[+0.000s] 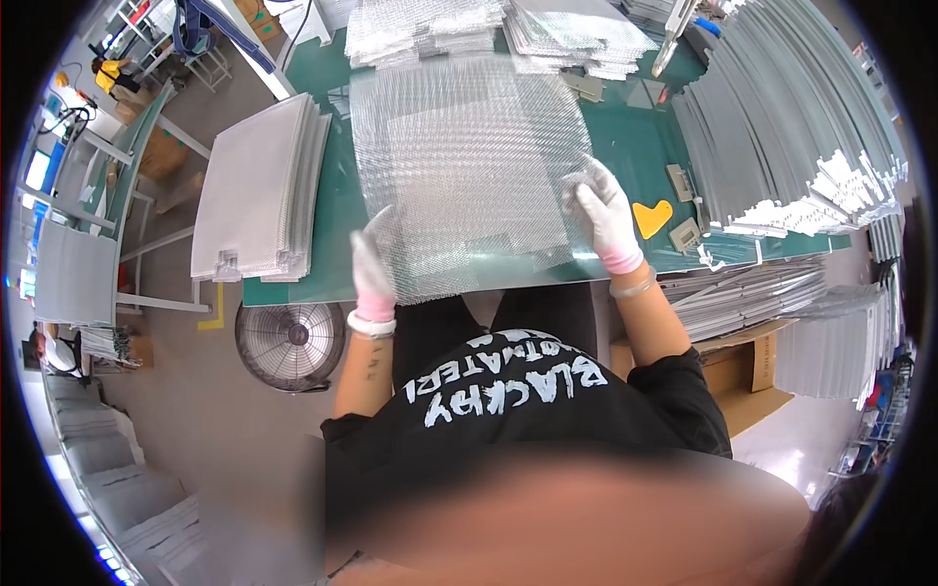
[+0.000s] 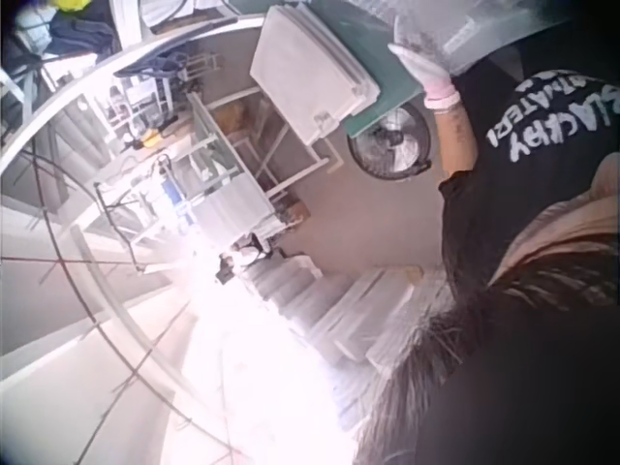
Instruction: Assemble metal frames onto mesh filters and secure them using an electric screwdriver.
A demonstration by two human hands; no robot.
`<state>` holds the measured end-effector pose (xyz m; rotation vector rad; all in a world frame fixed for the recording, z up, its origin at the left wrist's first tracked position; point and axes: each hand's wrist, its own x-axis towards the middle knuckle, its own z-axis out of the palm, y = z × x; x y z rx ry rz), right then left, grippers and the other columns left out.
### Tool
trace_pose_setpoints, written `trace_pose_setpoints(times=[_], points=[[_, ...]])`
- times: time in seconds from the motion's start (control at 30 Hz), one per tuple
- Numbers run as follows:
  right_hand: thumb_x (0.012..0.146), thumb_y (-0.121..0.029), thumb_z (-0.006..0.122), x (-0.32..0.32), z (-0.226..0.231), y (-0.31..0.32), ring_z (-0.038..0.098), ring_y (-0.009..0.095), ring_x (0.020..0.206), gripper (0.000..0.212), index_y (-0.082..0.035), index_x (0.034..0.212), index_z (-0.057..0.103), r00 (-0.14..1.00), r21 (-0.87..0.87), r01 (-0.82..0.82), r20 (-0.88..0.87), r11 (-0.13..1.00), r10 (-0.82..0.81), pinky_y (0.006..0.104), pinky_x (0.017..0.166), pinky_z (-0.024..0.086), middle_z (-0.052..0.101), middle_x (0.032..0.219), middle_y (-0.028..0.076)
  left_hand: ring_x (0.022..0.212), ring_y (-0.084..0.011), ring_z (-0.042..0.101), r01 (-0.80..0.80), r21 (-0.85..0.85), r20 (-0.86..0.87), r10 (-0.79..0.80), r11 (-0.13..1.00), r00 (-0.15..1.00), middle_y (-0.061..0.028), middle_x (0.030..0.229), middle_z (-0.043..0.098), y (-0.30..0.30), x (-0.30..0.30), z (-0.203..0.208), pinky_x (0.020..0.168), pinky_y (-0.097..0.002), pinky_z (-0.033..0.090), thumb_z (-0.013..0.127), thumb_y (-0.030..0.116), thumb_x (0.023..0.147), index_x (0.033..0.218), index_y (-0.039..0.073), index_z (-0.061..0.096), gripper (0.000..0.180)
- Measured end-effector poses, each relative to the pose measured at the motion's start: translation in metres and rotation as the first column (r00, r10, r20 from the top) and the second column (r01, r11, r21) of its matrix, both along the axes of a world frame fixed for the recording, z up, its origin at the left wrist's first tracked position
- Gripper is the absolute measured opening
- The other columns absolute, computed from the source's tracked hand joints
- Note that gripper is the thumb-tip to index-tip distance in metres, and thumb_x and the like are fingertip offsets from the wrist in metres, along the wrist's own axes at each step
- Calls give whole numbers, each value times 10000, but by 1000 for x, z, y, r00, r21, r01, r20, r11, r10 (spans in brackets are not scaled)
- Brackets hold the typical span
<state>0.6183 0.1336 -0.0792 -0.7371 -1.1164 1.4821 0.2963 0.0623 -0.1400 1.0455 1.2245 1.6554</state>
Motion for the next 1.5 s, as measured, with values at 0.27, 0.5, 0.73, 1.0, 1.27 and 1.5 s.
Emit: trace_pose_setpoints(times=[0.27,0.5,0.73,1.0,1.27,1.5], points=[[875,-23,634,-28,0,-8,543,71,749,719,1,1500,280,763,315,101,584,944,-276,212,715,488,622,1196,98,794,-233,672,-220,-275,-692,-34,936,721,-164,1022,677,-20,23,62,708,-332,529,717,175,833,1513,0,164,893],[754,-119,747,-25,-33,29,530,147,727,811,-11,1463,369,528,485,-52,755,873,-388,276,756,497,568,1280,134,970,-406,644,-259,-328,-807,-127,908,577,-237,1089,654,11,19,32,831,-456,517,713,272,834,1512,2,158,917],[758,-146,751,-28,-63,31,561,167,734,787,-54,1454,397,506,413,-22,790,911,-346,294,768,506,545,1315,108,1037,-411,624,-279,-328,-869,-173,902,464,-267,1213,597,17,18,17,872,-448,513,705,289,847,1518,-5,118,939],[776,-199,744,-28,-55,26,538,313,1211,754,-64,1433,399,509,285,-29,829,958,-232,357,987,463,503,1364,164,1060,-410,615,-278,-381,-858,-225,882,461,-260,1242,588,22,15,18,877,-449,510,696,291,857,1524,13,118,925],[791,-212,728,-30,-59,22,510,339,1241,735,-62,1430,399,418,392,-58,845,918,-334,381,1024,445,483,1378,182,1099,-384,604,-284,-369,-873,-225,885,433,-241,1270,578,21,16,16,894,-431,504,710,316,845,1530,25,118,952],[814,-236,702,-30,-57,26,514,373,1233,713,-41,1427,394,333,358,-86,890,930,-312,404,1017,455,449,1394,215,1103,-360,611,-317,-415,-873,-277,853,401,-216,1272,580,26,14,21,889,-411,513,732,366,817,1518,23,179,957]])
